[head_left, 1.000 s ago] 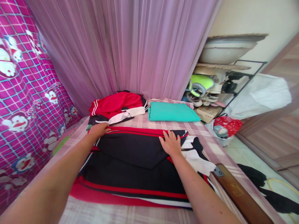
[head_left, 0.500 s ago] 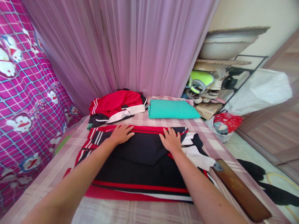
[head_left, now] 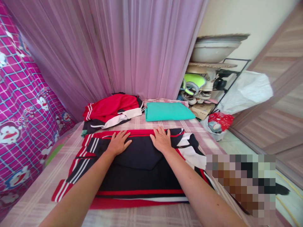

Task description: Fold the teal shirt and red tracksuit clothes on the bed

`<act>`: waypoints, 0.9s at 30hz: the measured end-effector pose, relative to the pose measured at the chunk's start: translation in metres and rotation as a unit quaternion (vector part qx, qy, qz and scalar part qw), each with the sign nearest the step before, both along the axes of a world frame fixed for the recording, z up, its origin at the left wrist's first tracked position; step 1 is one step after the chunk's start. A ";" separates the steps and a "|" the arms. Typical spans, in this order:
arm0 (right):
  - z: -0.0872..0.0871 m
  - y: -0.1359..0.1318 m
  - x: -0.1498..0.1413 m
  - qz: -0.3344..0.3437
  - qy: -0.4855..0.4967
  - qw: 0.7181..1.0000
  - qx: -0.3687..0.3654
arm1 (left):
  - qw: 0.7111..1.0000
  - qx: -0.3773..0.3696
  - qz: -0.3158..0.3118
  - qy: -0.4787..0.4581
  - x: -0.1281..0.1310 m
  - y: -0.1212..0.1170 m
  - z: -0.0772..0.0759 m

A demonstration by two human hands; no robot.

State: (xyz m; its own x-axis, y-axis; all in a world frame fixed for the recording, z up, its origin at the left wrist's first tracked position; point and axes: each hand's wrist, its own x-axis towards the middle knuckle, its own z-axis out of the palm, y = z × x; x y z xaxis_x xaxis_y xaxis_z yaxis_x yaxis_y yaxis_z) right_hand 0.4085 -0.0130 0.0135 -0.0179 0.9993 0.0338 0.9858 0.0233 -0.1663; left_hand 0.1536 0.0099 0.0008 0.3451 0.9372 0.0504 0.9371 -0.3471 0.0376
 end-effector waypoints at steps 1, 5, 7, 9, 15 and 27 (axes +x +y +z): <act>0.002 0.002 -0.008 0.032 0.012 0.999 -0.012 | 1.000 0.000 0.001 0.000 0.000 0.000 0.000; 0.002 0.012 -0.009 0.096 0.031 0.991 -0.085 | 1.000 0.007 0.002 0.001 -0.001 0.001 -0.002; -0.001 0.015 0.015 0.072 0.010 0.993 -0.088 | 1.000 0.013 -0.001 0.003 -0.002 0.002 -0.003; -0.004 0.016 0.048 0.033 -0.028 0.996 -0.077 | 1.000 0.020 -0.005 0.008 -0.002 0.002 -0.004; -0.015 0.020 0.105 -0.061 -0.085 0.994 -0.042 | 0.999 0.034 -0.005 0.016 -0.001 0.001 -0.004; 0.007 -0.024 0.026 0.050 -0.019 0.998 0.045 | 1.000 0.024 -0.002 0.006 0.002 -0.001 -0.002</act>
State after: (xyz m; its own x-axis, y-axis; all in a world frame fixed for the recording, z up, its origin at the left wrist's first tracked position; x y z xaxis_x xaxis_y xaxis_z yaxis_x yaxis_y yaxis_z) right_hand 0.4350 -0.0371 0.0209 -0.1212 0.9853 0.1205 0.9831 0.1359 -0.1223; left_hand 0.1555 0.0093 -0.0012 0.3503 0.9322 0.0909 0.9357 -0.3526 0.0103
